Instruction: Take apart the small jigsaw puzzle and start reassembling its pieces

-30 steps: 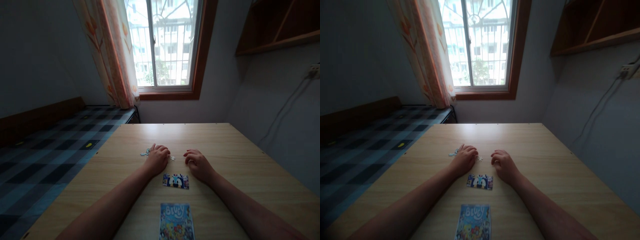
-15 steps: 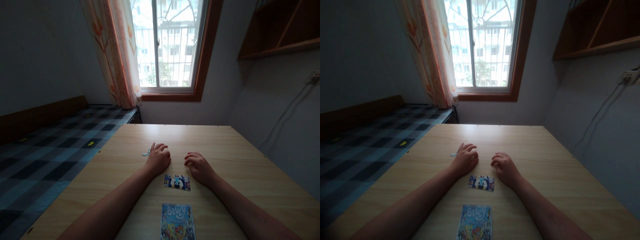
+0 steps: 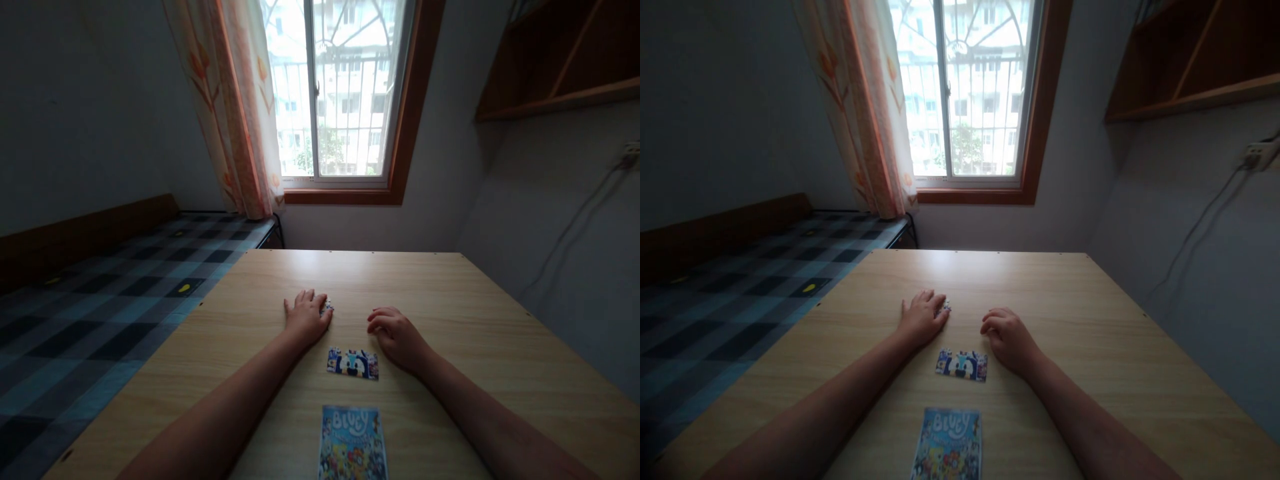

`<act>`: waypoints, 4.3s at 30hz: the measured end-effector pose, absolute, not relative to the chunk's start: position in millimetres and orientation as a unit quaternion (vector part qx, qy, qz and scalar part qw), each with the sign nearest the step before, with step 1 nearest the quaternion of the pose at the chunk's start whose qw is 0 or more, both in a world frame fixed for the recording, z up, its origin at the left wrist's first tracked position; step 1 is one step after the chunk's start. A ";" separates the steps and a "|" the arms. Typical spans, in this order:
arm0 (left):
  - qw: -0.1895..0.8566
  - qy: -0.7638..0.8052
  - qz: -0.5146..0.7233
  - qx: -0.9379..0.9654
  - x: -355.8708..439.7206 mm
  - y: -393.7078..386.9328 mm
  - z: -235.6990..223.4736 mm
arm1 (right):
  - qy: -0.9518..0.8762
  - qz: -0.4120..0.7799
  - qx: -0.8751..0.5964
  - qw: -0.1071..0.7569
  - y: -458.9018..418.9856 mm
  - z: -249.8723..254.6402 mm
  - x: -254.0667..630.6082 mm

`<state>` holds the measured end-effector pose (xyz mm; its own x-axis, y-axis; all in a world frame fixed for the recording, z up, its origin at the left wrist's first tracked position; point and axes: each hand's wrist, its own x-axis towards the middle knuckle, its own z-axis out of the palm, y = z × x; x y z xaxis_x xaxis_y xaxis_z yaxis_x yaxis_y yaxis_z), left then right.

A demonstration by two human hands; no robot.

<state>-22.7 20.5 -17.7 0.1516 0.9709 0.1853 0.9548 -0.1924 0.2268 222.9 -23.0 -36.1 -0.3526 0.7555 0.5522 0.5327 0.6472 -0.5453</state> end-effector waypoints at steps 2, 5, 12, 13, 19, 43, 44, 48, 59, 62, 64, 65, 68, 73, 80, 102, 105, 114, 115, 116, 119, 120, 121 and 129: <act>0.031 0.619 0.163 0.768 -23.6 22.6 -19.8 | -0.812 0.144 -0.394 0.407 -23.7 -34.2 221.7; 0.032 0.592 0.189 0.783 -24.6 25.8 -23.1 | -0.811 0.150 -0.393 0.407 -24.6 -32.4 220.7; 0.036 0.523 0.252 0.813 -27.7 32.0 -27.2 | -0.811 0.155 -0.394 0.405 -23.9 -34.6 222.3; 0.042 0.518 0.261 0.813 -28.3 32.7 -27.5 | -0.811 0.155 -0.394 0.405 -23.8 -34.7 222.5; 0.040 0.530 0.273 0.802 -28.3 29.6 -20.8 | -0.814 0.154 -0.389 0.403 -25.1 -30.7 221.6; 0.036 0.506 0.248 0.825 -21.2 22.9 -15.2 | -0.816 0.150 -0.395 0.395 -23.9 -33.3 221.7; 0.031 0.505 0.247 0.827 -21.1 22.9 -15.6 | -0.816 0.150 -0.395 0.395 -23.9 -33.2 221.5; 0.021 0.503 0.234 0.832 -20.8 23.4 -16.9 | -0.815 0.144 -0.396 0.397 -24.1 -32.0 221.1; 0.058 0.482 0.278 0.829 -25.0 30.1 -23.3 | -0.815 0.144 -0.403 0.390 -25.0 -31.3 222.9; 0.065 0.480 0.290 0.826 -26.7 31.5 -23.0 | -0.813 0.141 -0.403 0.397 -25.6 -30.8 223.9; 0.067 0.479 0.299 0.823 -27.5 31.9 -22.6 | -0.809 0.137 -0.406 0.403 -26.4 -30.5 224.9; 0.067 0.477 0.305 0.821 -27.8 31.9 -22.4 | -0.807 0.136 -0.407 0.405 -27.1 -30.2 225.2; 0.067 0.482 0.323 0.812 -28.4 31.4 -20.5 | -0.803 0.147 -0.401 0.416 -30.3 -27.3 225.3; 0.077 0.527 0.388 0.752 -34.8 33.2 1.4 | -0.803 0.185 -0.400 0.400 -39.8 -17.0 221.6; 0.108 0.552 0.152 0.812 -51.9 13.4 67.4 | -0.845 0.184 -0.417 0.278 -56.9 -5.5 210.6; 0.024 0.453 -0.158 0.877 7.5 -43.6 59.2 | -0.876 0.115 -0.431 0.181 -68.2 7.4 193.3; 0.007 0.454 -0.158 0.877 10.3 -44.8 55.6 | -0.870 0.125 -0.434 0.197 -66.3 6.7 193.3; -0.001 0.471 -0.139 0.871 6.9 -30.6 37.3 | -0.848 0.194 -0.428 0.247 -57.8 -2.5 196.5; -0.003 0.472 -0.137 0.871 6.6 -29.3 35.4 | -0.845 0.200 -0.427 0.252 -56.3 -4.4 197.2; -0.004 0.474 -0.135 0.870 6.4 -28.4 33.9 | -0.843 0.204 -0.426 0.258 -54.8 -6.4 197.9; -0.005 0.477 -0.133 0.869 6.7 -28.8 32.1 | -0.842 0.217 -0.414 0.271 -49.6 -12.5 200.7; -0.006 0.478 -0.131 0.869 7.0 -29.7 32.4 | -0.842 0.223 -0.407 0.274 -47.8 -14.5 201.6; -0.006 0.480 -0.129 0.868 7.5 -31.0 33.1 | -0.841 0.230 -0.402 0.279 -46.0 -16.5 202.6; 0.007 0.489 -0.135 0.862 10.3 -35.1 41.4 | -0.790 0.312 -0.398 0.345 -38.0 -29.6 205.7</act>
